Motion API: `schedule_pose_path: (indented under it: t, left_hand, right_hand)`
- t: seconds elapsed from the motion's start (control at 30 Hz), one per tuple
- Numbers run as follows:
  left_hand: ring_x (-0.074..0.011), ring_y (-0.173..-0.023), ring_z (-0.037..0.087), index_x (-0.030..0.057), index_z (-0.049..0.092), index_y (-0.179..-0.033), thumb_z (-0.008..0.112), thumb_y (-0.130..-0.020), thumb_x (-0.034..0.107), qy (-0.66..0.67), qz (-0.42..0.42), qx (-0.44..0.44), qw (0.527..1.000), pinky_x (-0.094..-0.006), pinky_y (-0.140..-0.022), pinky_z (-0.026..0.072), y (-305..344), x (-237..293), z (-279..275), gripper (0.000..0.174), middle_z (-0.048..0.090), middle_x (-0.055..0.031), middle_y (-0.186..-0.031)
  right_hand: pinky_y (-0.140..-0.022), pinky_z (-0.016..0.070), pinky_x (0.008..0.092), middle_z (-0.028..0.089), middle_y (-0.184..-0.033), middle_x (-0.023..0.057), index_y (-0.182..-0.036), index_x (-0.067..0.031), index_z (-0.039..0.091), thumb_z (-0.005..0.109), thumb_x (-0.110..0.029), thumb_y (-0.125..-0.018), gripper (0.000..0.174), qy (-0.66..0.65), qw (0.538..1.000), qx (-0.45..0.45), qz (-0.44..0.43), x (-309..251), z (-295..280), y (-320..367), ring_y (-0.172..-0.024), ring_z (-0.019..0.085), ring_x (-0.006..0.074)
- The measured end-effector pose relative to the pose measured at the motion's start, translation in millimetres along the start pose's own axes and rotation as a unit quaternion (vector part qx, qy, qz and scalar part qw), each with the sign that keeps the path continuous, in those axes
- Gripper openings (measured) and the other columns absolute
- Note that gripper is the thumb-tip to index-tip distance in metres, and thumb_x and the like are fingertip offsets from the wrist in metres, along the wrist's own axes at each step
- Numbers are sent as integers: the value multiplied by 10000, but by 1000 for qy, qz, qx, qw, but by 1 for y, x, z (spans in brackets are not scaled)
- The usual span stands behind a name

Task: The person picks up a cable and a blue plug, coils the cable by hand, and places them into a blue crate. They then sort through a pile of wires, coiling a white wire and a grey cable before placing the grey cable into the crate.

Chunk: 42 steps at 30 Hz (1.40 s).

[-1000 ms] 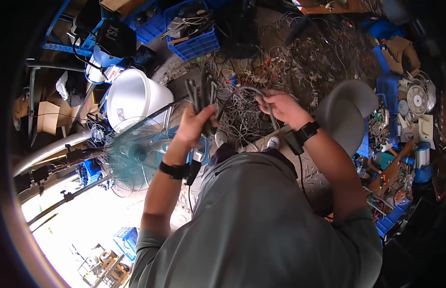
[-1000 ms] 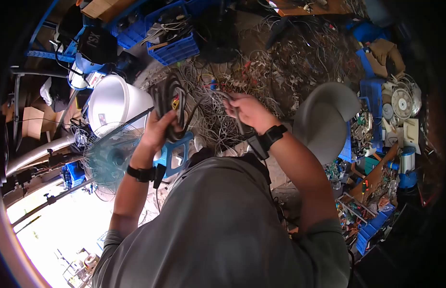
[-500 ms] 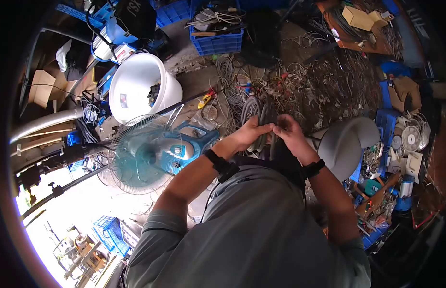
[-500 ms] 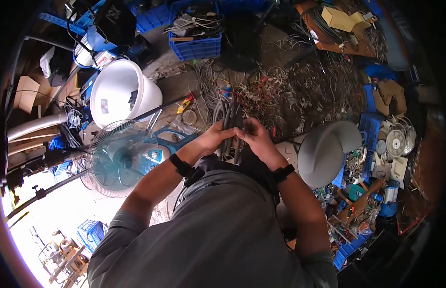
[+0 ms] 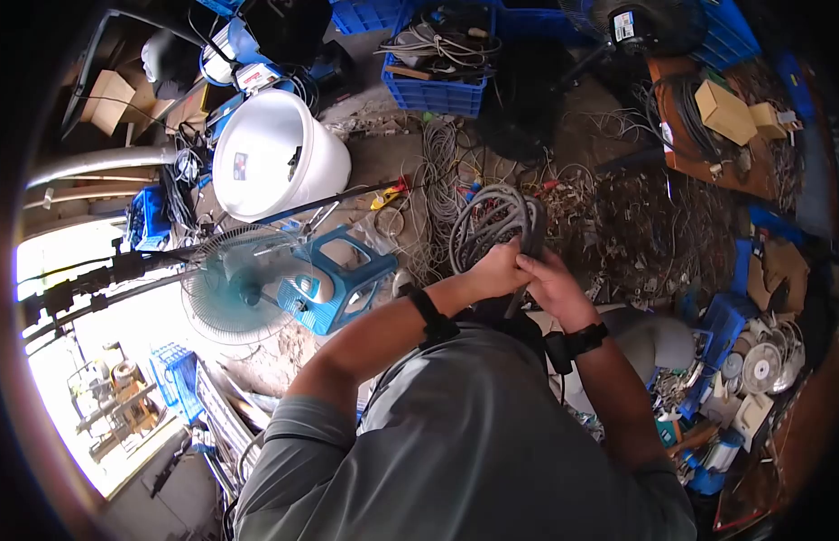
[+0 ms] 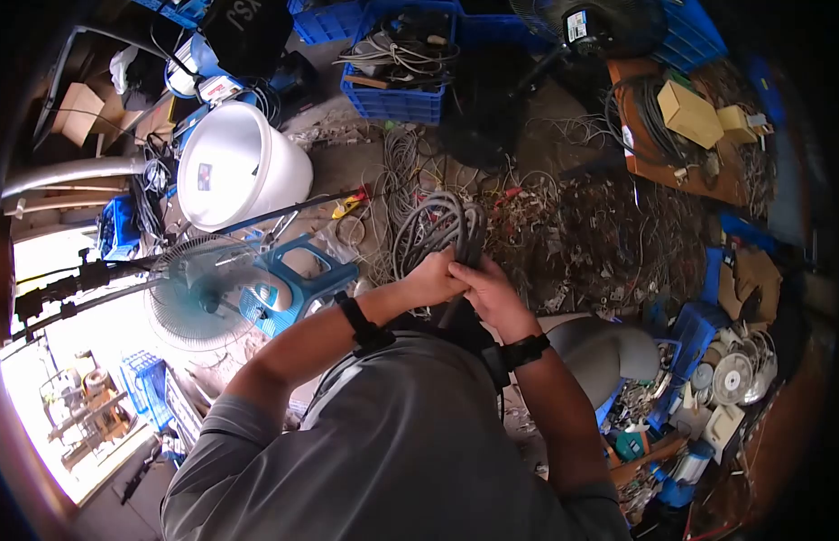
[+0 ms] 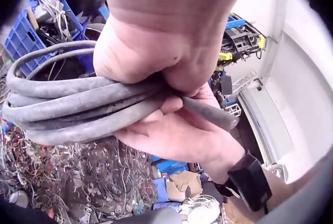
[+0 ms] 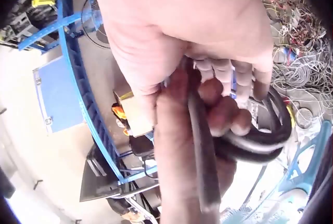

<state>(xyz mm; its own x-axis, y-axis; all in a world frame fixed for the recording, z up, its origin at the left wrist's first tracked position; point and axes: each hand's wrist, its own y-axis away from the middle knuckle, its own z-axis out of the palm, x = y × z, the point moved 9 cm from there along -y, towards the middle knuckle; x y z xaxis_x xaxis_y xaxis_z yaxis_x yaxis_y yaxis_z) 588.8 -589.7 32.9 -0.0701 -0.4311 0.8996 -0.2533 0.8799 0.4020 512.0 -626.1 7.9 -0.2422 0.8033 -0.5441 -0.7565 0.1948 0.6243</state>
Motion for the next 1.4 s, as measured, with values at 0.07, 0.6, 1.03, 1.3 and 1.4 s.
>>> schedule_pose_path:
  t: [0.07,0.6,1.03,1.3,1.4]
  left_hand:
    - [-427,-877,632,-125,460,-1042,672,-742,246,-12,-3,20,1000,-449,-711,509,-26,2,7,522,613,-322,-844]
    - [-367,-1066,471,-43,530,-1060,610,-757,518,-412,85,133,897,-443,-917,374,-163,53,-149,642,482,-224,-1114]
    - [-354,-835,640,21,564,-982,706,-773,312,-29,-43,211,976,-409,-748,507,-272,-182,-462,386,646,-169,-892]
    - [-323,-827,652,-6,583,-951,678,-764,159,15,-203,228,952,-376,-723,509,-211,-322,-486,267,653,-173,-882]
    - [-285,-795,652,-1,577,-916,676,-768,157,52,-239,243,939,-356,-710,507,-191,-368,-489,238,646,-148,-831]
  right_hand:
    - [-866,470,304,631,-1089,36,-1163,-90,580,662,-128,-863,313,-65,998,-9,11,-13,-14,-13,-1007,598,141]
    - [-594,463,230,619,-927,-38,-1124,-135,599,583,-242,-940,213,-9,1000,17,13,-130,-4,-193,-766,591,65]
    - [-644,484,353,653,-802,143,-1048,-1,542,617,-220,-913,268,605,751,45,-258,-397,153,-481,-691,643,280]
    - [-846,458,441,670,-894,175,-1005,-35,561,621,-315,-861,321,864,422,82,-263,-347,145,-802,-880,639,327]
    - [-1049,327,450,464,-1359,162,-1339,-60,421,520,-436,-903,584,906,402,92,-92,-296,68,-897,-1265,430,322]
